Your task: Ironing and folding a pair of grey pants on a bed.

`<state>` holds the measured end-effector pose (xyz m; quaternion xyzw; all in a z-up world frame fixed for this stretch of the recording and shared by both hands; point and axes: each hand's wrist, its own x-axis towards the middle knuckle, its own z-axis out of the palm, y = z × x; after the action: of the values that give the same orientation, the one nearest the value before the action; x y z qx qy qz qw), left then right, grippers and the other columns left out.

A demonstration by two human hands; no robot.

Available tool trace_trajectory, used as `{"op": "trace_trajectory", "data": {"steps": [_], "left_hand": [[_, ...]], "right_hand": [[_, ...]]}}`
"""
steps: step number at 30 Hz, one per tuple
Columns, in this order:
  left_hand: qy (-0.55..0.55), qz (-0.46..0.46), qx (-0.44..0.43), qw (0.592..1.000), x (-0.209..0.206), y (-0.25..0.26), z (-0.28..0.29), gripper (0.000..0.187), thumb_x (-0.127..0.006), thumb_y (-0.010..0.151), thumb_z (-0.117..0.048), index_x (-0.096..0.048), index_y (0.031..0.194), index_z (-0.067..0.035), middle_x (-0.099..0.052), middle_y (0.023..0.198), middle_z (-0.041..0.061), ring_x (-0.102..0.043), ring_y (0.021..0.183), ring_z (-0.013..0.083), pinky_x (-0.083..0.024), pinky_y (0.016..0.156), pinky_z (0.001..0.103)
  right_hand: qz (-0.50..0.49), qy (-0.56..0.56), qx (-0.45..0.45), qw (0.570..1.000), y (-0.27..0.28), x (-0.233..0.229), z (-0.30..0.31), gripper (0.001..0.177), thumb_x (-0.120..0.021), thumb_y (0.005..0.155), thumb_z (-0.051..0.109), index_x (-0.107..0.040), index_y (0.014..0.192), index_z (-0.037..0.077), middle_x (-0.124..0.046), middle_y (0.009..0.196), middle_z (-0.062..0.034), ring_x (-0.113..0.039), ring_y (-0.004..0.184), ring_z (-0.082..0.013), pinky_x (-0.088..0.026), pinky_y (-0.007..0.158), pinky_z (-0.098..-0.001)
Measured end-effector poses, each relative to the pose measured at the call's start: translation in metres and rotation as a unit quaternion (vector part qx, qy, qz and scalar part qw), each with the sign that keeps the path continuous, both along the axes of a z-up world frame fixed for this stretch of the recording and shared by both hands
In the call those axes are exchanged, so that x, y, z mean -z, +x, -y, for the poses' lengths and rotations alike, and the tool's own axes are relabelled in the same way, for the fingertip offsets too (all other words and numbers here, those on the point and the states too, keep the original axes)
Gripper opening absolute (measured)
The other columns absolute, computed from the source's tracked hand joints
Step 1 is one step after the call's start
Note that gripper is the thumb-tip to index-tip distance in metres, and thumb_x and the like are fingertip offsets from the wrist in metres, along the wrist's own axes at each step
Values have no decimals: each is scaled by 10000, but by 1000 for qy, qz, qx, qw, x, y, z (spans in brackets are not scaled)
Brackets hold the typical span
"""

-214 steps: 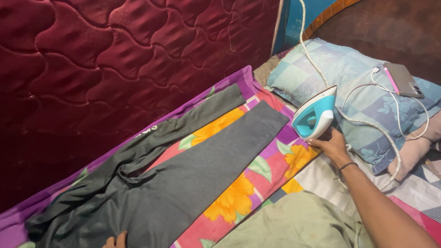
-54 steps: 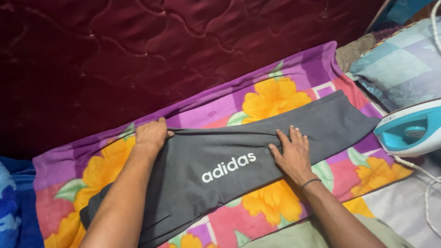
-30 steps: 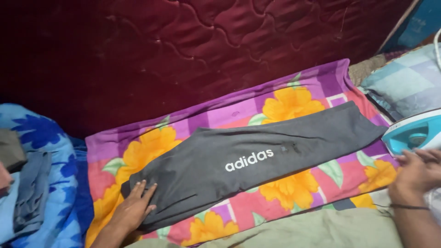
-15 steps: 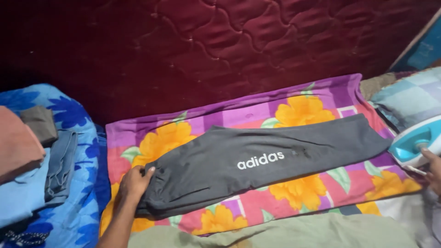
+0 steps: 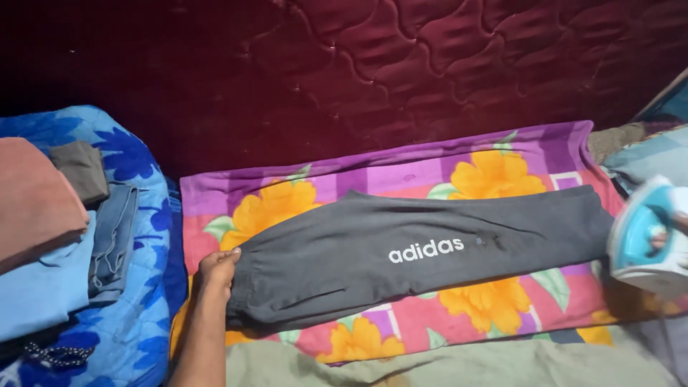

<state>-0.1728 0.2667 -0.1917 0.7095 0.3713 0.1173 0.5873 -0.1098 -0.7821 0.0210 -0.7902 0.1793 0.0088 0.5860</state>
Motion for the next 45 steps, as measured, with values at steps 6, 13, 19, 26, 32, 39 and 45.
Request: {"op": "trace_trajectory", "data": {"steps": [6,13,19,26,32,39,45], "left_hand": [[138,42,-4,990,-65,-33,31,252,-831,835,-147,-724,1033,-35,-734,913,142,-684,853,295,-530,759,430],[388,57,275,878,-117,-53,82,525,-786,855,-191,-652,1362,-181,-703,1359,127,-638,1306,326,-498,1116,416],[382,-165,432,800,-149,-72,101,1224,-939,697,-400,-156,1630,-272,-56,1724,52,-44,1599,291,-203,1267,518],[335,-223,475,782,-142,-59,93,1393,-972,664,-333,16,1646,-306,111,1743,18,88,1614,250,-110,1284,558],[289,-233,498,784,-137,-48,89,1477,-985,632,-274,82,1652,-313,201,1731,21,157,1604,232,-65,1283,548],[288,-266,517,761,-149,-42,93,1533,-1015,564,-332,63,1654,-297,205,1732,55,158,1607,252,-72,1284,566],[301,-266,517,756,-138,-45,91,1518,-1011,569,-298,46,1659,-295,225,1726,68,176,1601,257,-54,1277,579]], "right_hand": [[21,-26,-81,996,-69,-106,-268,357,-602,1047,291,-666,1209,-21,-718,993,-144,-706,824,-253,-554,703,-424],[-68,26,-229,971,-110,-112,-541,429,-628,900,412,-707,1051,18,-704,911,-96,-686,694,-177,-540,548,-341],[-56,32,-317,946,-129,-34,-687,479,-651,929,444,-732,917,-28,-686,718,-55,-632,604,-137,-489,528,-313],[-50,-52,-279,957,-104,-10,-742,516,-582,944,499,-715,869,6,-717,683,-81,-703,614,-192,-535,554,-355],[18,-157,-263,952,-84,8,-751,578,-559,956,521,-728,792,-6,-711,634,-94,-710,597,-204,-534,602,-385],[-10,-97,-321,942,-118,18,-731,561,-601,968,535,-680,832,-3,-638,643,-62,-631,586,-185,-503,557,-414],[-26,-165,-252,953,-107,8,-752,585,-583,953,527,-684,752,-13,-638,558,-105,-661,507,-242,-504,519,-430]]}}
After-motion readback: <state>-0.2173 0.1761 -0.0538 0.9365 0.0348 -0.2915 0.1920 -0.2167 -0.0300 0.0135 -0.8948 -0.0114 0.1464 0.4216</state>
